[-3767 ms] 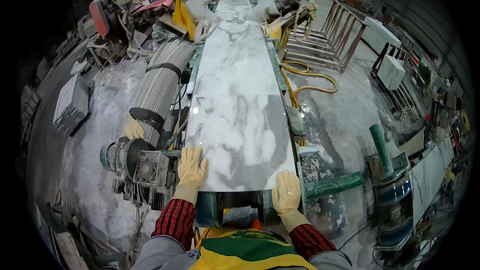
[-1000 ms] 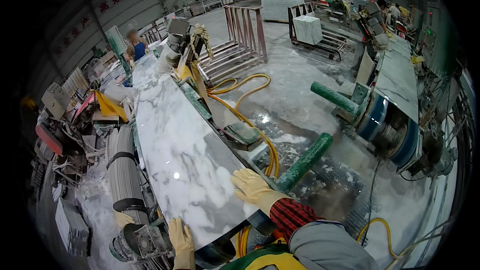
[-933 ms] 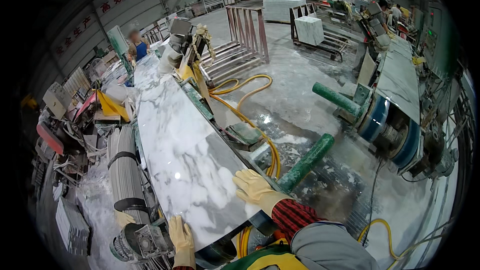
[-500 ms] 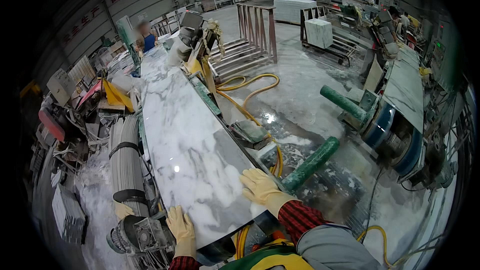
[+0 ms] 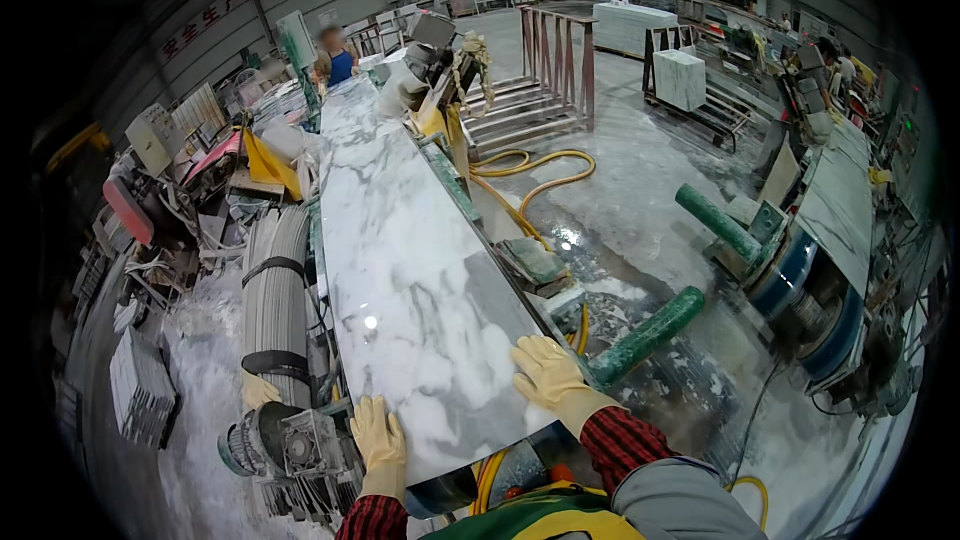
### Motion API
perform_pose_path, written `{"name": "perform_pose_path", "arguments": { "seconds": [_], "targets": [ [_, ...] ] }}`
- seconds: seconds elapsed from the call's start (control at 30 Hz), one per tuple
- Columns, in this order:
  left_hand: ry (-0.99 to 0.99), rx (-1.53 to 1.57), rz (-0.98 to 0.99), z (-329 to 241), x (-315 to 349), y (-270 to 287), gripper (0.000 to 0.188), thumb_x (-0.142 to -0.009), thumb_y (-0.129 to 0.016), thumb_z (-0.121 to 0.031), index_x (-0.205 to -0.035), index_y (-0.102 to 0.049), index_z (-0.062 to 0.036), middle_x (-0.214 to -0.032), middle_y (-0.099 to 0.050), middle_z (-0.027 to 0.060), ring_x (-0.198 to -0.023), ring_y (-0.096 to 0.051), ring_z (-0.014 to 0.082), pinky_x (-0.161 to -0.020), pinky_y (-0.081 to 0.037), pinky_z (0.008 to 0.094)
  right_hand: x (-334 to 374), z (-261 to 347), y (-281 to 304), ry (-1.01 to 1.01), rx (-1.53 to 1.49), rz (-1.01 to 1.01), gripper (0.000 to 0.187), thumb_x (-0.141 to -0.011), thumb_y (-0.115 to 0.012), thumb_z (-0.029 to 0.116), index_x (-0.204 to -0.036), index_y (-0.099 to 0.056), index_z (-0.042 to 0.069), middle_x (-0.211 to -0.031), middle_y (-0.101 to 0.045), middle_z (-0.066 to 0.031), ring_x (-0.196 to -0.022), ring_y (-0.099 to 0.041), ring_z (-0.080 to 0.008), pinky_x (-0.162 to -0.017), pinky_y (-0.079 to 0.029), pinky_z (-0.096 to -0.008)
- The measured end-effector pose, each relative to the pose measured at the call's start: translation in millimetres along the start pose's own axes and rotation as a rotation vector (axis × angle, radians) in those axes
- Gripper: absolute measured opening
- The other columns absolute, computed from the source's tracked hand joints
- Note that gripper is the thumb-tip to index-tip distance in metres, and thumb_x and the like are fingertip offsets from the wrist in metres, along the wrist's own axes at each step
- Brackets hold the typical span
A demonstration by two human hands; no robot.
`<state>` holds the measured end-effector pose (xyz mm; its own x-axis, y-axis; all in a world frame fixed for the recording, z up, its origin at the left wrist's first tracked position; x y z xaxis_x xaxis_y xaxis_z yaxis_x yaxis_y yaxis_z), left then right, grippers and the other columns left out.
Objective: The person repeatedly picks up large marble-patterned stone slabs from a conveyor belt, inspects them, and places them back onto the belt. The person wears gloves and handles the slabs with both hands, moving them along the production line in a factory setting.
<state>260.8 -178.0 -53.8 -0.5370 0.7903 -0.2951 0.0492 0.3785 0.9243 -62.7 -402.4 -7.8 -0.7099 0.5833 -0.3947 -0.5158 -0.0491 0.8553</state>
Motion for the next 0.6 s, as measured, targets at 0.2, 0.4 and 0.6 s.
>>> {"name": "perform_pose_path", "arguments": {
  "seconds": [0.2, 0.4, 0.6],
  "targets": [
    [0.014, 0.036, 0.037, -4.3, 1.0, 3.8, 0.054, -0.108, -0.063, -0.032, -0.156, -0.058, -0.0073, -0.166, -0.051, 0.0256, -0.156, -0.042, 0.0488, -0.131, -0.029, 0.0608, 8.5, -0.3, -0.7, 0.025, 0.044, -0.093, 0.054, -0.094, -0.075, 0.032, -0.142, -0.067, 0.007, -0.15, -0.063, -0.0163, -0.144, -0.055, -0.0387, -0.124, -0.042, -0.051],
    [0.0, -0.003, 0.002, -5.7, 6.0, 4.8, 0.052, -0.107, -0.063, -0.031, -0.154, -0.058, -0.0073, -0.165, -0.052, 0.0253, -0.154, -0.044, 0.0489, -0.129, -0.03, 0.0613, 11.3, -0.7, -3.4, 0.032, 0.036, -0.1, 0.053, -0.094, -0.075, 0.033, -0.14, -0.068, 0.007, -0.149, -0.064, -0.0169, -0.141, -0.057, -0.0395, -0.123, -0.043, -0.0517],
    [-0.012, 0.005, -0.004, -4.5, 10.9, 3.0, 0.052, -0.108, -0.063, -0.029, -0.155, -0.058, -0.0073, -0.166, -0.051, 0.0252, -0.155, -0.043, 0.0485, -0.129, -0.031, 0.0619, 13.7, 2.1, 1.6, 0.025, 0.035, -0.097, 0.052, -0.094, -0.076, 0.032, -0.14, -0.069, 0.008, -0.147, -0.065, -0.0164, -0.14, -0.058, -0.0387, -0.122, -0.043, -0.0513]
  ]
}}
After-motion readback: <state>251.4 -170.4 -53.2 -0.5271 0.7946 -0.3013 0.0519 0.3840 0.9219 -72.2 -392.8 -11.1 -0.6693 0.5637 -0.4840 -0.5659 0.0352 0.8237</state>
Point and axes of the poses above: each hand's wrist, its own x-axis away from the middle knuckle, its own y-axis out of the back of the hand, z = x × y, the point moved 5 cm from there along -x, towards the middle knuckle
